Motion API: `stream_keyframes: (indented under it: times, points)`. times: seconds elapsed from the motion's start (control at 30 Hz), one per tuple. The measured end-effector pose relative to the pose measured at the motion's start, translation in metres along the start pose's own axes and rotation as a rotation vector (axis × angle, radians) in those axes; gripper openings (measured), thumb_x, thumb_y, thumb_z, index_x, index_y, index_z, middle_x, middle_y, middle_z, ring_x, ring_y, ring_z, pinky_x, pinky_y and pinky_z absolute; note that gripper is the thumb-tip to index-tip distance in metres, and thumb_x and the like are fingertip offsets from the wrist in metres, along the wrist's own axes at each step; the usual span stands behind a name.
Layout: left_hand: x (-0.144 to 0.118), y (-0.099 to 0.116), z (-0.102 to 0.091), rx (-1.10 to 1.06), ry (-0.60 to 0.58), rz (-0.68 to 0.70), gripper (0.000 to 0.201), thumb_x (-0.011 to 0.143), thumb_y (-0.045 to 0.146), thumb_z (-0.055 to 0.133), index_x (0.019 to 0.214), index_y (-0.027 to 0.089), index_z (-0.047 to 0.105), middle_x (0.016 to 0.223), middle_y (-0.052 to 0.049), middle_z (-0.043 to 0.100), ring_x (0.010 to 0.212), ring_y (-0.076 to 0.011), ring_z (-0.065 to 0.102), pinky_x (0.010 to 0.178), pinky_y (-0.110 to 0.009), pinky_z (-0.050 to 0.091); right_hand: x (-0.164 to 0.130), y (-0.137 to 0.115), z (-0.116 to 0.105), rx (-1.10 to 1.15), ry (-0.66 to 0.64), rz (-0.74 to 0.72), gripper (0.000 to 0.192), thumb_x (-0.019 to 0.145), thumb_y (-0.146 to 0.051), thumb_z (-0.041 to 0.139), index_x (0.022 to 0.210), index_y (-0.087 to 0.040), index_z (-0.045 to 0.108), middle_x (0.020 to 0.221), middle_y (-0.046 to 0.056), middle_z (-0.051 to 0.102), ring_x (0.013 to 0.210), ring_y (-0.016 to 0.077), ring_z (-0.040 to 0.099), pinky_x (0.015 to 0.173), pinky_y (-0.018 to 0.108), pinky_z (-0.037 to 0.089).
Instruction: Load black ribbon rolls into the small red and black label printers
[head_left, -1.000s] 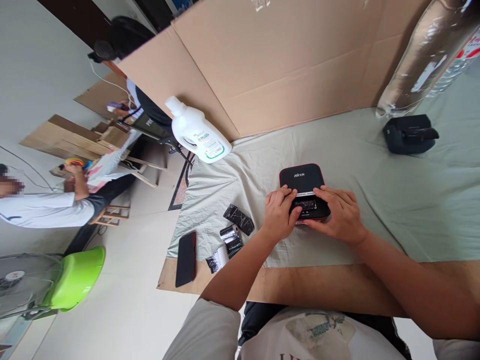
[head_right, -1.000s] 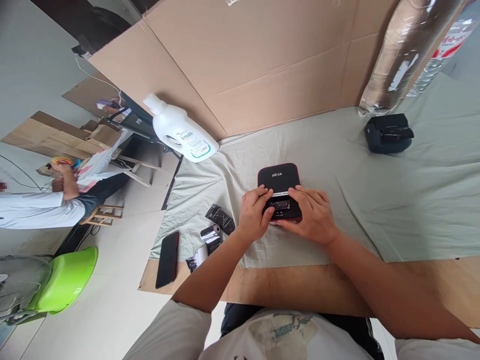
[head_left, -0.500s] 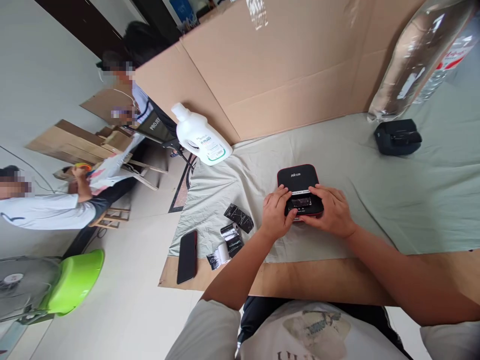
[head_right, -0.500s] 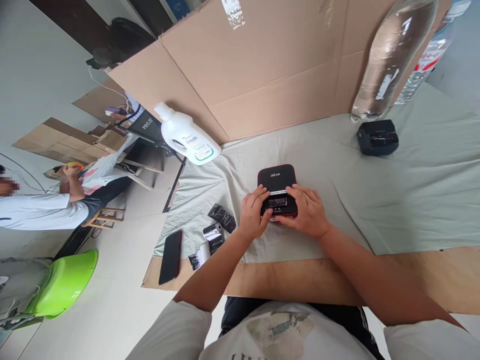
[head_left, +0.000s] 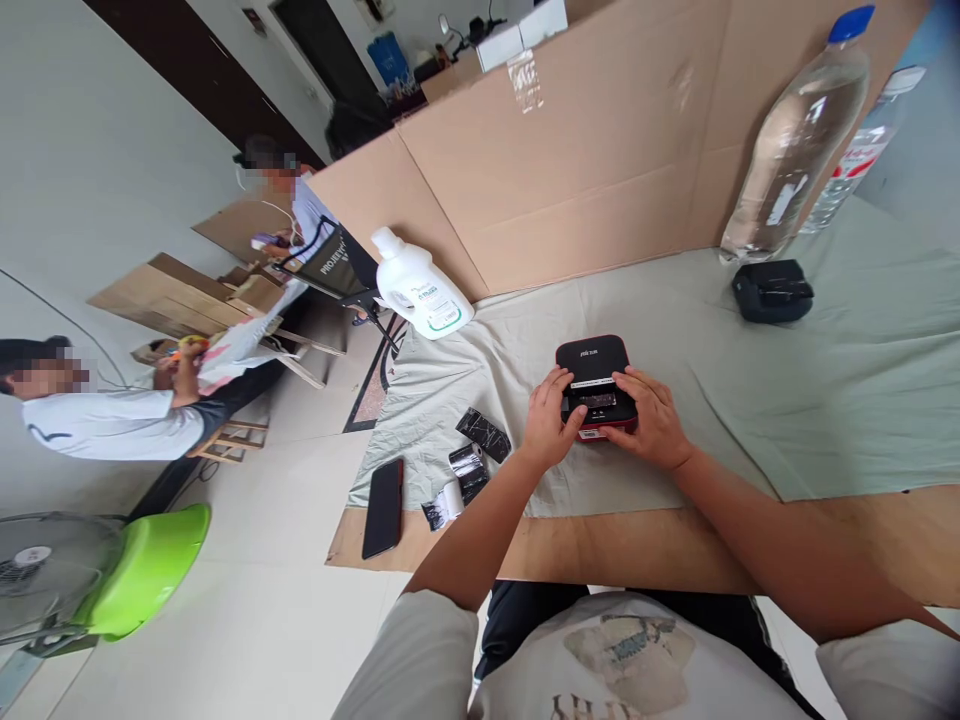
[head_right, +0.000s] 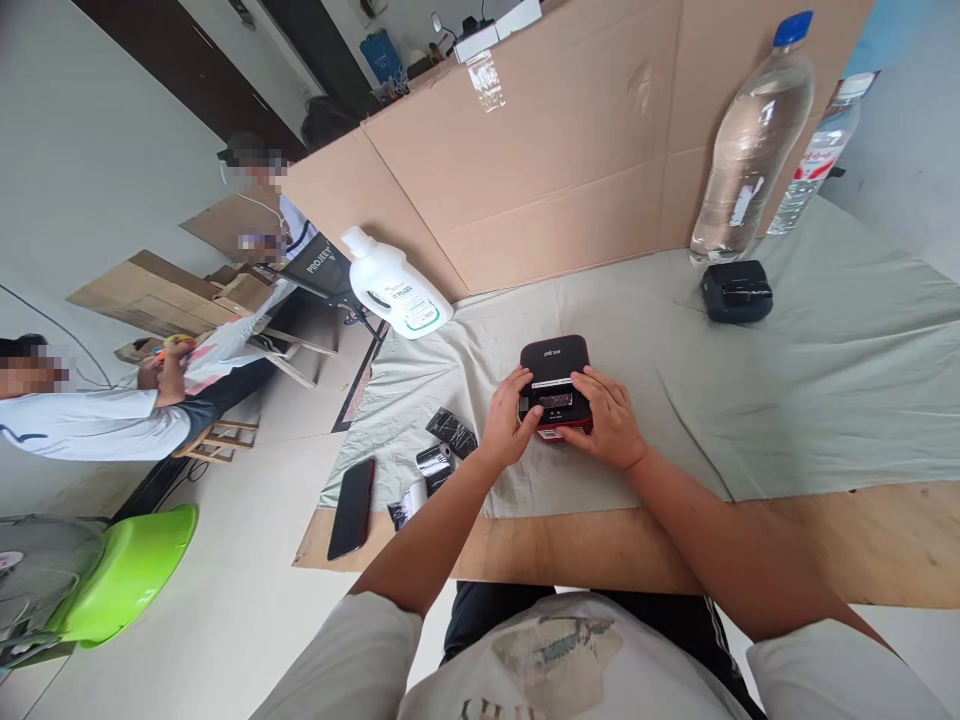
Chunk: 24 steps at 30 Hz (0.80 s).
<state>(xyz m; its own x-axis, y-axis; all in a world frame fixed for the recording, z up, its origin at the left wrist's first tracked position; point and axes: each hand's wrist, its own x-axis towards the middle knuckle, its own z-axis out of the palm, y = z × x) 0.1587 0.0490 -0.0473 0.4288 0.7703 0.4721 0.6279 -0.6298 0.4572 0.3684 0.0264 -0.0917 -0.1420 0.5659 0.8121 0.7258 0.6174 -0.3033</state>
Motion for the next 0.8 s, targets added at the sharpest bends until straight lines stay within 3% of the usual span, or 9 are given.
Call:
stream_keyframes:
  times: [0.23,0.37,0.47,0.53,0.63,0.7,0.8]
  points:
    - [-0.003,-0.005,-0.001,0.056,-0.046,0.034,0.050,0.095,0.053,0.051,0.126,0.016,0.058,0.138,-0.020,0.060,0.141,-0.0325,0.048,0.109,-0.052,0.041,0.003,0.001,0.000,-0.070,-0.018,0.037,0.075,0.077,-0.064,0.071,0.130,-0.015,0.053,0.114,0.017,0.073,0.113,0.0332,0.067,0.096,0.048,0.050]
    - [-0.002,-0.006,-0.004,-0.009,-0.059,0.027,0.048,0.095,0.053,0.052,0.127,0.017,0.058,0.138,-0.020,0.060,0.140,-0.0314,0.048,0.110,-0.052,0.041,0.000,0.001,-0.004,-0.036,-0.099,0.033,0.071,0.083,-0.064,0.066,0.133,-0.016,0.051,0.126,0.018,0.068,0.124,0.0347,0.061,0.100,0.051,0.049]
    - [-0.002,-0.008,-0.004,-0.137,-0.003,-0.042,0.051,0.097,0.053,0.045,0.131,0.016,0.055,0.144,-0.020,0.055,0.142,-0.0281,0.046,0.115,-0.051,0.038,0.000,0.001,-0.008,0.045,-0.097,0.031,0.072,0.086,-0.064,0.062,0.137,-0.015,0.049,0.130,0.018,0.065,0.129,0.0343,0.057,0.103,0.053,0.048]
    - [-0.001,-0.009,-0.002,-0.244,0.074,-0.170,0.057,0.098,0.057,0.042,0.134,0.015,0.053,0.147,-0.021,0.051,0.142,-0.0274,0.045,0.117,-0.051,0.036,0.002,0.003,-0.009,0.127,-0.075,0.065,0.066,0.088,-0.063,0.058,0.135,-0.016,0.051,0.131,0.017,0.065,0.130,0.0326,0.056,0.105,0.053,0.047]
    - [0.004,-0.010,0.004,-0.419,0.139,-0.527,0.062,0.094,0.063,0.044,0.130,0.014,0.057,0.146,-0.020,0.053,0.142,-0.0307,0.045,0.119,-0.053,0.033,0.006,0.011,-0.001,0.217,0.012,0.275,0.054,0.093,-0.059,0.051,0.129,-0.019,0.056,0.134,0.016,0.063,0.127,0.0293,0.057,0.105,0.052,0.047]
    - [0.007,-0.008,0.009,-0.600,0.084,-0.709,0.060,0.093,0.065,0.047,0.125,0.016,0.062,0.141,-0.017,0.059,0.140,-0.0323,0.048,0.120,-0.053,0.031,0.005,0.017,0.009,0.261,0.101,0.517,0.049,0.097,-0.057,0.044,0.123,-0.019,0.061,0.128,0.015,0.066,0.119,0.0266,0.062,0.098,0.048,0.052]
    - [0.006,0.001,0.019,-0.910,-0.021,-0.763,0.057,0.090,0.064,0.054,0.126,0.021,0.064,0.137,-0.011,0.064,0.137,-0.0315,0.052,0.121,-0.050,0.033,-0.004,0.021,0.024,0.364,0.147,0.753,0.049,0.101,-0.054,0.035,0.114,-0.019,0.066,0.111,0.011,0.073,0.103,0.0225,0.069,0.089,0.043,0.057]
